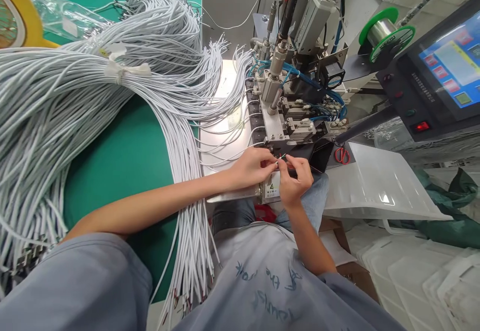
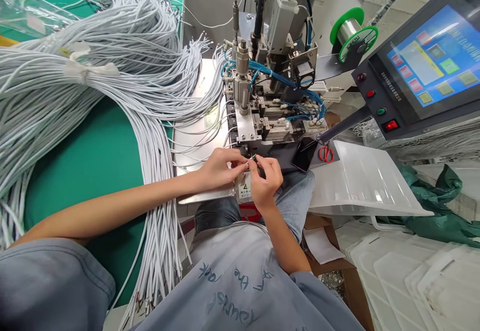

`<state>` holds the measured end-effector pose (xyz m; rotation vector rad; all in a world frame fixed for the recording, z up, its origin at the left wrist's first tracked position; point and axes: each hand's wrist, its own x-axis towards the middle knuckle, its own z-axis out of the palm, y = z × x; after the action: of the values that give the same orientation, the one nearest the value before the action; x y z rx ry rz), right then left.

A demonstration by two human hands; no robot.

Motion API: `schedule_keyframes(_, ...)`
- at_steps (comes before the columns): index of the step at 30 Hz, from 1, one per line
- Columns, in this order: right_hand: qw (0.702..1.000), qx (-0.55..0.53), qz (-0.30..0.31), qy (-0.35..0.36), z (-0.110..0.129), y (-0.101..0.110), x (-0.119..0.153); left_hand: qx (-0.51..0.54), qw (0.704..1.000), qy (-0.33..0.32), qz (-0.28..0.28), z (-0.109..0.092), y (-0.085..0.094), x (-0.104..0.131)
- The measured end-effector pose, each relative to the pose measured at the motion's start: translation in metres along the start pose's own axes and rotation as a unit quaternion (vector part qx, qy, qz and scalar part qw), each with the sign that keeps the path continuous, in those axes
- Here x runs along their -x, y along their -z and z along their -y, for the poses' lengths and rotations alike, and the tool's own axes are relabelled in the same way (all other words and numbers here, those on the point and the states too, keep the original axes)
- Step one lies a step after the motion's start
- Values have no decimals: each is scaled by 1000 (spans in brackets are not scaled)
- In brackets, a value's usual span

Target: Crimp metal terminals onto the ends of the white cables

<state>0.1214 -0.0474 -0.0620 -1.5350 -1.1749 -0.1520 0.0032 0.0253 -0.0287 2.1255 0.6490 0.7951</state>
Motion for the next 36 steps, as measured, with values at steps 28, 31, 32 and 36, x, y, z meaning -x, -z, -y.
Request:
schedule_keyframes(28, 920, -174, 294, -190, -47, 3, -25, -247, 957, -60, 142, 25, -3, -5)
schedule_keyframes(31, 910, -182, 305, -214, -55, -2, -21, -278, 943, -57, 172, 25, -2, -7)
schedule_keyframes(32, 906, -186, 305, -226, -55, -3, -21, -279, 942, -56, 178, 25, -2, -7)
schedule_keyframes(36, 893, -200, 304, -264, -54, -4, -21, -298, 934, -53, 188, 24, -1, -6)
